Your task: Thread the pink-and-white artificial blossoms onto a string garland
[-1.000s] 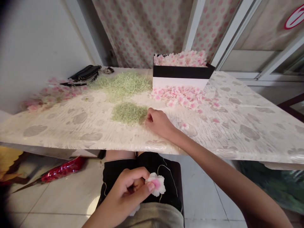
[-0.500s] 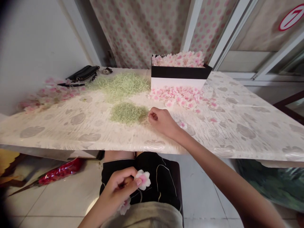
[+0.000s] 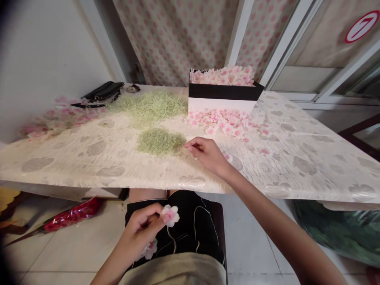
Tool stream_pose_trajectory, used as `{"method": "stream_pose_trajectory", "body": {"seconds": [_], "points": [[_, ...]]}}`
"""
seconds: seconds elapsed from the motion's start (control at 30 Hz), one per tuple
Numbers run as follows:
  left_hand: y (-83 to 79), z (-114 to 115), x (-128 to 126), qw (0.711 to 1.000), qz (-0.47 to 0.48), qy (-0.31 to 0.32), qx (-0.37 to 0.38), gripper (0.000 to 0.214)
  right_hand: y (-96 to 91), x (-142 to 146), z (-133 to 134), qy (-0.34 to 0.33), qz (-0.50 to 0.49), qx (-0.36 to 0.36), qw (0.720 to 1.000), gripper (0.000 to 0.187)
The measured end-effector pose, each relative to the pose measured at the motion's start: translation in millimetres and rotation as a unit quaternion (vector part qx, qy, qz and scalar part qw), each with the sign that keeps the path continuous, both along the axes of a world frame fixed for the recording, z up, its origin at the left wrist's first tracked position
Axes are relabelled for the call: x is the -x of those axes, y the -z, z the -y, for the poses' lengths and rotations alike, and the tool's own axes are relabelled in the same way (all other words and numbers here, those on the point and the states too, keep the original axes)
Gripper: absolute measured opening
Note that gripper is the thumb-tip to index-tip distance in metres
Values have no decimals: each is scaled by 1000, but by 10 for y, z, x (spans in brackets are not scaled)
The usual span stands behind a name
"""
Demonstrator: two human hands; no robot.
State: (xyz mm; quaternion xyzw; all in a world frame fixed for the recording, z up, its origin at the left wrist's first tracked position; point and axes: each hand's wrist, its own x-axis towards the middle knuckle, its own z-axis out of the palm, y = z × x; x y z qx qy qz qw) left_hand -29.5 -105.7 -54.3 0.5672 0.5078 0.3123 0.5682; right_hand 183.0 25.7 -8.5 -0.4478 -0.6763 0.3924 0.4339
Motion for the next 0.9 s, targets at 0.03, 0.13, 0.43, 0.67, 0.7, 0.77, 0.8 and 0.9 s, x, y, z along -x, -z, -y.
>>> {"method": "stream_pose_trajectory", "body": {"seconds": [0.03,0.13,0.43,0.67,0.7,0.77,0.8,0.9], "points": [[14,-7,3,1000,-3,-5,-5,33,26,15,-20,1,2,2,1000,10],[57,-31,6,999,-15,-26,-19,32,89,70,-91,0,10,2,1000,8],[21,-74,-30,995,3,-81,-52,29,-61,88,115,-45,13,-20,999,9],[-150,23,-77,992,42,-86,-84,28,-126,150,940,-210,32,19,977,8],[-164,40,-88,992,46,-81,-86,27,-91,180,1002,-194,38,9,980,10],[-188,68,-106,993,52,-68,-87,26,-21,234,1070,-164,24,-12,986,14],[-197,78,-112,993,53,-61,-86,25,8,253,1085,-152,8,-20,988,15],[-213,96,-120,994,53,-38,-83,26,56,270,1099,-133,-21,-34,990,18]]}}
